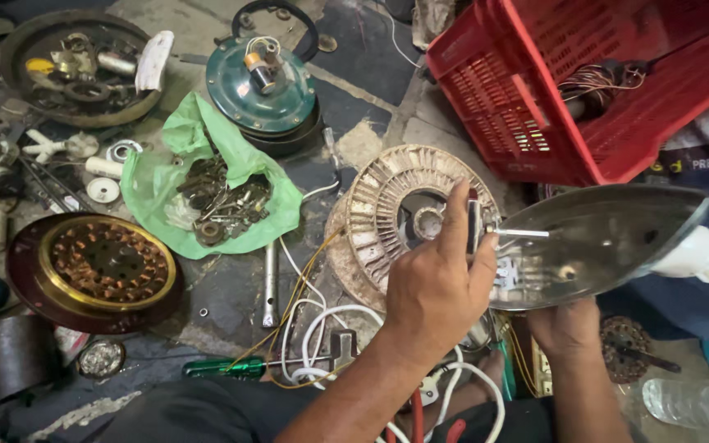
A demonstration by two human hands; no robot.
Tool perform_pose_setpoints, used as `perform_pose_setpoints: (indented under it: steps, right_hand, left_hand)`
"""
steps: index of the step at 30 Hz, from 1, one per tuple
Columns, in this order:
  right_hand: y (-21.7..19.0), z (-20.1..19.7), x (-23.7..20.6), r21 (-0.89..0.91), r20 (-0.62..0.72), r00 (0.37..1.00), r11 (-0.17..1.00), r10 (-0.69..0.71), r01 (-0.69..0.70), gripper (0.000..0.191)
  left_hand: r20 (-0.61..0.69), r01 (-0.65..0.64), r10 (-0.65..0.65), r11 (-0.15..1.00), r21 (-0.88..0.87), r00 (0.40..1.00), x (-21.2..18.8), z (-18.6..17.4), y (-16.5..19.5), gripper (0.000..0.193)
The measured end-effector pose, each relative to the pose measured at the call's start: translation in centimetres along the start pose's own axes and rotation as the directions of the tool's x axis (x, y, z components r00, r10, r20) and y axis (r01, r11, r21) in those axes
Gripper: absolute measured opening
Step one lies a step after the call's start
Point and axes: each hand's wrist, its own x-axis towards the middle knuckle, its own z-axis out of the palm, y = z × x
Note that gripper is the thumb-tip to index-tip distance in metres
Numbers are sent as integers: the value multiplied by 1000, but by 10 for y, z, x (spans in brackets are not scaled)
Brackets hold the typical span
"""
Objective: The person sits on the floor of a cluttered repair workshop and repairs an electric iron. They use a wrench and then a screwdriver to loosen and remove screws from the iron's base, lift off the white handle cover, work on the internal parts, and continue unscrewing components while holding the iron steady.
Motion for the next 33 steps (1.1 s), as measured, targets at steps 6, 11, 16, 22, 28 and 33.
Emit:
perform_pose_setpoints:
  steps: [6, 11, 16, 22, 28, 33]
  right_hand:
    - [-6, -9, -1, 6, 9, 1000, 1000, 20, -20, 66]
    - [-6, -10, -1, -8, 75, 997, 1000, -8, 8, 68]
    - [-6, -10, -1, -39, 58, 997, 998, -41, 44, 64]
    - [-6, -6, -1, -21, -27, 1000, 1000, 5, -6, 59]
    - [-6, 4, 1, 68, -112, 987, 992, 114, -107, 62]
    - [-3, 5, 2, -27, -35, 998, 999, 45, -46, 62]
  left_hand:
    - [34, 93, -95, 995, 42, 995, 2, 0, -2, 71]
    - [31, 83, -84, 996, 35, 996, 2, -1, -2, 71]
    - [16, 63, -63, 998, 20, 998, 2, -1, -3, 71]
    - [20, 73, -73, 997, 25, 997, 1, -2, -2, 70]
    - [34, 26, -26, 1000, 16, 999, -1, 1, 1, 70]
    - [42, 11, -11, 1000, 2, 999, -2, 2, 2, 71]
